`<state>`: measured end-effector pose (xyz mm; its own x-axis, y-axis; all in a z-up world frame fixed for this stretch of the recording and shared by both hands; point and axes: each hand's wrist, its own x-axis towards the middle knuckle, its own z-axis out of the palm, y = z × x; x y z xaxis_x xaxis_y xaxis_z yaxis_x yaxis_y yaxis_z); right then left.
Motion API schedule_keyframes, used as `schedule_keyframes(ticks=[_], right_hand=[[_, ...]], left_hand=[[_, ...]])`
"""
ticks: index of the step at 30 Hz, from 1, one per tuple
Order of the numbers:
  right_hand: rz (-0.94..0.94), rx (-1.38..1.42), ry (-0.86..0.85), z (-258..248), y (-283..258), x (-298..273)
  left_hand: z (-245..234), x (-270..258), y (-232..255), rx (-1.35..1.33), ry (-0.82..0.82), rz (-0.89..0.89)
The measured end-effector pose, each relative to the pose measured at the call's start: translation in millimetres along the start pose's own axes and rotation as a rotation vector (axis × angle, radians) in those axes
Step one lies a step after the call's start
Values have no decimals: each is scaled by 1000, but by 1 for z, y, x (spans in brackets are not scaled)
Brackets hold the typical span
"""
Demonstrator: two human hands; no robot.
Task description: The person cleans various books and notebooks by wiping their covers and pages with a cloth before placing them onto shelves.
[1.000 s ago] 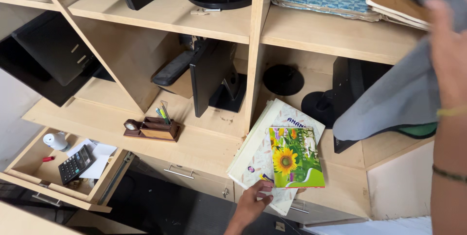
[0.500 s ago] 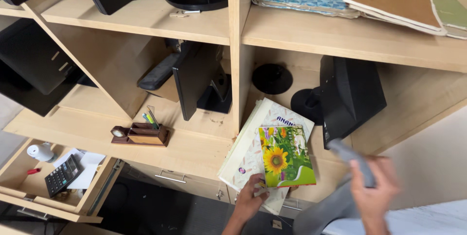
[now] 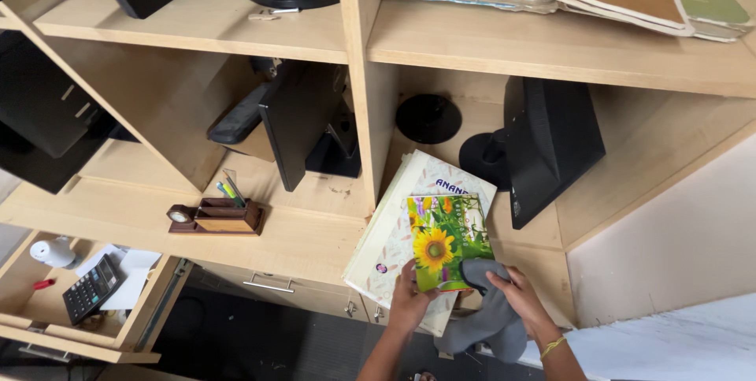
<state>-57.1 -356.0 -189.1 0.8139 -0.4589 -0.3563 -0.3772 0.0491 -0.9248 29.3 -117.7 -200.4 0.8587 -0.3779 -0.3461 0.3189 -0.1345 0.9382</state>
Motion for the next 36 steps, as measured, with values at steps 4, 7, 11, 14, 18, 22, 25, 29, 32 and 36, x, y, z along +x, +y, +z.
schedule_keyframes(ticks=[4,7,11,14,18,22,25,29,32,36], right_hand=[[51,23,-35,0,-6,-10],[120,123,-100,1,-17,-21],[201,241,-100,8,-23,-44],[222,253,-67,24,-18,-58],[3,109,-233,48,-18,-79],[-81,-50,-247,53,-31,-97],[-173,-427,-49,35,-49,-106],[-119,34,217,16,-99,-124],[-369,355,152,28,-138,-140],[-835,-63,-103,86,-156,-148]], left_hand=[[-5,16,-24,-87,78,-42],[-19,20,-33,-185,104,-69],[-44,-15,1,-473,-30,-167],[-31,-43,21,-701,-69,-74],[-7,-50,9,-822,64,-21],[-21,-45,-6,-820,116,35],[-36,-49,-11,-778,119,74],[-50,-57,-8,-744,84,90],[-51,-65,-8,-717,85,69],[-52,-71,-20,-580,-37,-2]])
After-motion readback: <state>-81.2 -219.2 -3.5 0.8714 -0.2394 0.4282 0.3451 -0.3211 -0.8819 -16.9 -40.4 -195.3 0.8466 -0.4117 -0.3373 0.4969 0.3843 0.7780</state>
